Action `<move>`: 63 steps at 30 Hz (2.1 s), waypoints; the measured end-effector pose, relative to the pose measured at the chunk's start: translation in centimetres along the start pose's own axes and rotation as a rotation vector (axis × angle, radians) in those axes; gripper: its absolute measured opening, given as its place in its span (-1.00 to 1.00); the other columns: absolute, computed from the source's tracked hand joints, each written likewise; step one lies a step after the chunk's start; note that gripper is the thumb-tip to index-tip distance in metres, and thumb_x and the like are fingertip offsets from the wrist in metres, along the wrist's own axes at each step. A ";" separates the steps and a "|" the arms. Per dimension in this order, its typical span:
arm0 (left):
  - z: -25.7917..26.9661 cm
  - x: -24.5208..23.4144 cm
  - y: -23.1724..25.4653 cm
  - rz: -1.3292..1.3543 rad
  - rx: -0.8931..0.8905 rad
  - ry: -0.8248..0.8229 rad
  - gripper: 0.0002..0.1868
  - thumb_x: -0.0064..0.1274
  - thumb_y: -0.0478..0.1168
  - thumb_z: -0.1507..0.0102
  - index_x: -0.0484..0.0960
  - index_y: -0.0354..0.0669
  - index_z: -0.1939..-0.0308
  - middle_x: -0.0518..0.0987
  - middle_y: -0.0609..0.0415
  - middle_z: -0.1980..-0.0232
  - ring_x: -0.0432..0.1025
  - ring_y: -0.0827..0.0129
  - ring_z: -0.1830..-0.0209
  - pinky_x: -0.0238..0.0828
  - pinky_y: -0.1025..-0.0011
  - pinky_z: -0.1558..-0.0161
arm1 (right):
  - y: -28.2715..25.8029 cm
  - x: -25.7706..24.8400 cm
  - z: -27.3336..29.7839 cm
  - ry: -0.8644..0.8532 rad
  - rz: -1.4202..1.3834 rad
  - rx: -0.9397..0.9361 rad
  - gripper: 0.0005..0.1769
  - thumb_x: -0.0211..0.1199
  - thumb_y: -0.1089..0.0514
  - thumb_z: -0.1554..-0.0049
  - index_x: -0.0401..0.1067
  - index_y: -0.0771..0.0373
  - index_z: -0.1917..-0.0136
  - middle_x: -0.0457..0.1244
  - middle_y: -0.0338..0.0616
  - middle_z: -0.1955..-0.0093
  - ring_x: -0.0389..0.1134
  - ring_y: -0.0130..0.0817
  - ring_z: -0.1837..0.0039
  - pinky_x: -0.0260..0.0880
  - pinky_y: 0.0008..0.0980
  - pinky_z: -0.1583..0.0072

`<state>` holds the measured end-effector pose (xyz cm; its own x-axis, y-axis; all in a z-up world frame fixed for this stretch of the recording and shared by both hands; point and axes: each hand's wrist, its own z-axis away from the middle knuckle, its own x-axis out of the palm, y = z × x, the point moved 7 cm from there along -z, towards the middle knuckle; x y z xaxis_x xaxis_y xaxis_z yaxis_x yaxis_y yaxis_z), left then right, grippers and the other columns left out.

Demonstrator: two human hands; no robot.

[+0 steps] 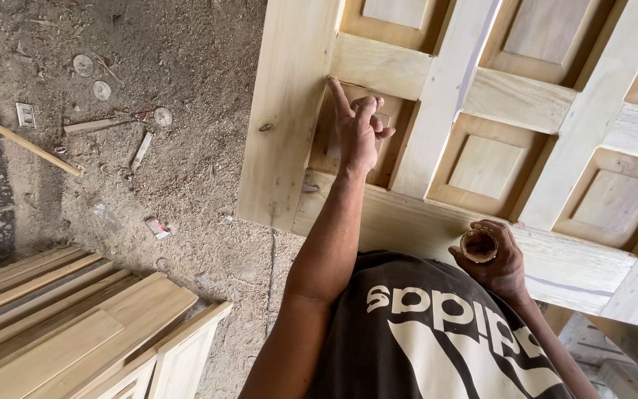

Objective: The person mixes a brown paste in a small container and applies it by hand to the recessed panels of a wooden door frame. They rub the filler into the grooves and edges of the panels to fill gaps and smooth the surface.

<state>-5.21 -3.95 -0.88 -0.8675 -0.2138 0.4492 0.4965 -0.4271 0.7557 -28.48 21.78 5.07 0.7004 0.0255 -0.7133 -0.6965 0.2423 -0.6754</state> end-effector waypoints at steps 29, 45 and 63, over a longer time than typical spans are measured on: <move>2.5 3.1 -2.2 -0.200 -0.106 -0.130 -0.02 -0.10 -0.26 -0.32 -0.39 0.07 -0.66 0.41 0.18 0.45 0.29 0.63 0.65 0.58 0.49 0.65 | -0.6 0.6 0.3 -0.011 0.001 -0.012 -0.24 0.59 0.00 0.12 0.33 0.30 -0.25 0.30 0.03 -0.15 0.44 -0.21 -0.13 0.54 -0.29 -0.14; 2.1 3.1 -2.2 -0.251 -0.100 -0.066 0.06 -0.10 -0.28 -0.25 -0.48 0.16 -0.63 0.43 0.09 0.34 0.29 0.58 0.66 0.57 0.44 0.65 | -0.3 0.1 0.5 0.018 -0.048 0.006 -0.24 0.60 0.01 0.13 0.35 0.31 -0.23 0.31 0.03 -0.16 0.44 -0.20 -0.13 0.52 -0.29 -0.15; 2.2 3.6 -2.4 -0.052 -0.135 -0.078 0.06 -0.07 -0.14 -0.35 -0.59 0.24 -0.63 0.57 0.07 0.17 0.34 0.64 0.55 0.65 0.38 0.55 | -0.5 0.1 0.2 0.011 -0.024 -0.007 -0.24 0.60 0.02 0.14 0.34 0.30 -0.24 0.30 0.03 -0.16 0.44 -0.15 -0.15 0.52 -0.27 -0.16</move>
<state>-9.50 -1.79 -0.04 -0.8843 -0.1214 0.4509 0.4378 -0.5513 0.7102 -27.99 21.88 5.38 0.7151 0.0088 -0.6989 -0.6807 0.2361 -0.6935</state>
